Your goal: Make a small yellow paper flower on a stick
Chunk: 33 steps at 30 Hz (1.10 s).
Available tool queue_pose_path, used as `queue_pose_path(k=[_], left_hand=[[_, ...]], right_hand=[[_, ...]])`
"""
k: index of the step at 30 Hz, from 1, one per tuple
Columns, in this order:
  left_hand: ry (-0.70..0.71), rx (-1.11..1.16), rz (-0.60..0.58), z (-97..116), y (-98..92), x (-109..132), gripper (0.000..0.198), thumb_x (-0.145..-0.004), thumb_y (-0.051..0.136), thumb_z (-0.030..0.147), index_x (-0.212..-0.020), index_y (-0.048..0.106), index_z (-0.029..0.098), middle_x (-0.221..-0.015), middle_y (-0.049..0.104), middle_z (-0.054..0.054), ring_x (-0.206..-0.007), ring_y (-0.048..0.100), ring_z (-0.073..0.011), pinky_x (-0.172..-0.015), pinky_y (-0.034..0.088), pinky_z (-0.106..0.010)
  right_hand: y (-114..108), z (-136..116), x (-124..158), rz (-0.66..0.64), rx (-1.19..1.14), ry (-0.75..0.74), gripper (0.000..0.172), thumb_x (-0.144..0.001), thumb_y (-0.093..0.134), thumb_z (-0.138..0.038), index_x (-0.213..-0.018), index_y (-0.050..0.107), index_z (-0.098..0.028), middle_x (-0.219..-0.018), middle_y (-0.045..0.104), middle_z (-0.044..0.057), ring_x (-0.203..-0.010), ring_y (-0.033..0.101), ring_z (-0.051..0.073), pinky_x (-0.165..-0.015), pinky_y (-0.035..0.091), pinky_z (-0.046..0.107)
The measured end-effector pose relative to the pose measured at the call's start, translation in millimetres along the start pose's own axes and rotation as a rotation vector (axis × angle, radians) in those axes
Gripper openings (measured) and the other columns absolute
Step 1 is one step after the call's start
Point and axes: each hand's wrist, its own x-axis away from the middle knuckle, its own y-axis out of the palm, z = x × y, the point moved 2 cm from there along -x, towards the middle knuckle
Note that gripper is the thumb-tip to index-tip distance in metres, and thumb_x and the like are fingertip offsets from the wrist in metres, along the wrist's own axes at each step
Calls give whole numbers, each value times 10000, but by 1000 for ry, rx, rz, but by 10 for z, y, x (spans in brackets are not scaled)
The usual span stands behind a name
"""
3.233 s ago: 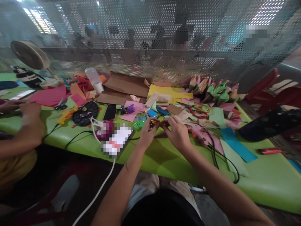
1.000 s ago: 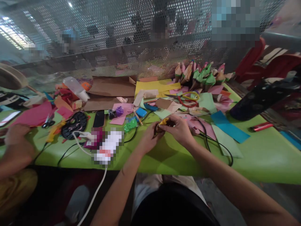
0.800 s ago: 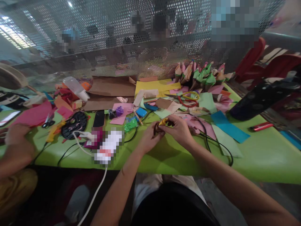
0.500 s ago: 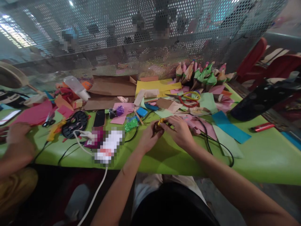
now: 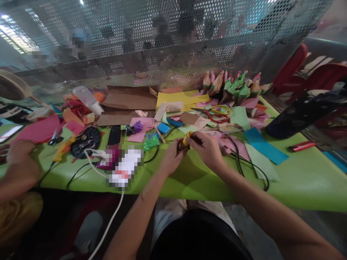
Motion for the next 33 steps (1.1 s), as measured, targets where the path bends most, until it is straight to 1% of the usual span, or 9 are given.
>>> queue_pose_path(k=[5, 12, 16, 22, 24, 27, 30, 33], left_hand=[[18, 46, 19, 38, -14, -3, 325, -928, 578, 355, -1208, 567, 191, -1176, 674, -102, -1066, 624, -229, -954, 485, -375], [8, 29, 15, -44, 15, -12, 306, -892, 629, 354, -1144, 570, 190, -1048, 672, -66, -927, 618, -197, -843, 493, -328], [13, 39, 42, -50, 10, 0, 290, -882, 634, 334, -1126, 561, 195, -1022, 661, -53, -911, 612, -189, -833, 490, -317], [24, 95, 78, 37, -17, 1, 267, -883, 628, 357, -1081, 570, 188, -993, 651, -49, -926, 608, -193, -852, 491, -318], [12, 145, 74, 52, -20, 2, 268, -886, 624, 351, -1092, 567, 190, -995, 654, -44, -930, 615, -188, -851, 500, -310], [-15, 210, 54, 43, -13, 8, 298, -858, 652, 344, -1101, 558, 199, -976, 655, -34, -905, 628, -180, -817, 510, -292], [-11, 191, 51, 24, -5, 14, 353, -819, 691, 359, -1107, 560, 202, -978, 660, -36, -890, 636, -182, -796, 508, -289], [-6, 132, 66, 18, -5, 17, 372, -810, 705, 382, -1109, 572, 204, -971, 672, -34, -868, 644, -178, -781, 505, -286]], right_hand=[[7, -32, 15, 36, -16, -3, 161, -865, 595, -330, -750, 619, -220, -728, 703, 16, -657, 602, 171, -635, 439, 270], [11, -25, 36, 87, 11, -36, 168, -888, 609, -316, -748, 613, -223, -728, 696, 13, -664, 604, 170, -643, 436, 272], [48, -35, 60, 70, 69, -84, 213, -915, 603, -321, -725, 605, -223, -698, 674, 16, -672, 601, 177, -642, 425, 281], [40, -21, 32, 69, 101, -173, 286, -939, 602, -374, -697, 609, -222, -704, 654, 33, -684, 587, 188, -631, 437, 302], [30, -5, 18, 68, 99, -204, 304, -936, 615, -391, -683, 598, -223, -716, 649, 38, -698, 595, 194, -637, 449, 309], [31, 9, 12, 54, 111, -235, 287, -934, 628, -394, -702, 610, -225, -768, 670, 49, -743, 618, 205, -667, 467, 319], [40, 8, 15, 31, 145, -255, 272, -942, 627, -385, -722, 631, -224, -790, 687, 53, -763, 628, 207, -686, 474, 324], [39, 8, 10, -4, 166, -271, 282, -941, 637, -382, -708, 636, -222, -770, 694, 51, -744, 624, 205, -685, 471, 327]])
